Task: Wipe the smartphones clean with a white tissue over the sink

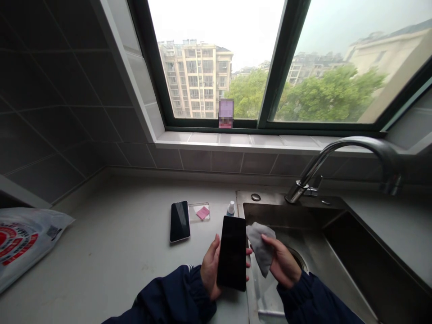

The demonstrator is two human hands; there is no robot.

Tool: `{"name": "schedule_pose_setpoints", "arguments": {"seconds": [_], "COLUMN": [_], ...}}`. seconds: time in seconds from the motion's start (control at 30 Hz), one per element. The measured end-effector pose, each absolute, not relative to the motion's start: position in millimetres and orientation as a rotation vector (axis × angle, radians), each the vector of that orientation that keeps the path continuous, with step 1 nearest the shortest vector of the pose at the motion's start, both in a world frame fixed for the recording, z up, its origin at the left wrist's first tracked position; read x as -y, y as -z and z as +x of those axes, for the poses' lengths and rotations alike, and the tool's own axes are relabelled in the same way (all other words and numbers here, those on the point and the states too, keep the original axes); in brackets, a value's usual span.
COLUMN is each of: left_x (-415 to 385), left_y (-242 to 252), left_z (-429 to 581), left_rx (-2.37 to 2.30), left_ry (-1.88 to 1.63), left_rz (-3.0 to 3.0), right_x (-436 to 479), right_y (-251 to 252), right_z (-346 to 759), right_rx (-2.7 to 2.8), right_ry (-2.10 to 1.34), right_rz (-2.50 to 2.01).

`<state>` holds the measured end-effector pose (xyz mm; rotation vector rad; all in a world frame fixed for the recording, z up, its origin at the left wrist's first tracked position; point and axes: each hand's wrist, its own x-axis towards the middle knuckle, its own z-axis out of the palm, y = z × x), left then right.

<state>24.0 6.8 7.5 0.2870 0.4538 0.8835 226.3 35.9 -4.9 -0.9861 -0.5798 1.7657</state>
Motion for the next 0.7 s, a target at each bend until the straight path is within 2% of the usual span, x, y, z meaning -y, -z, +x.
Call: {"name": "schedule_pose_setpoints", "arguments": {"seconds": [0.37,0.47,0.57,0.7], "left_x": [-6,-7,-9,-10], "left_y": [-5,-4,-4,-4], "left_z": [22,21,21,21], "left_rx": [-0.431,-0.386,-0.398,-0.414], "left_ry": [-0.756,-0.745,-0.754,-0.769], "left_rz": [0.323,0.337,0.313,0.283], "right_x": [-30,-25,-24,-24], "right_y": [17,18,22,25], "right_z": [229,225,221,220], "right_rx": [1.008,1.407,1.944,2.094], "right_ry": [-1.232,-1.109,-0.768,-0.581], "right_rz": [-1.153,-1.053,-0.946,-0.963]}}
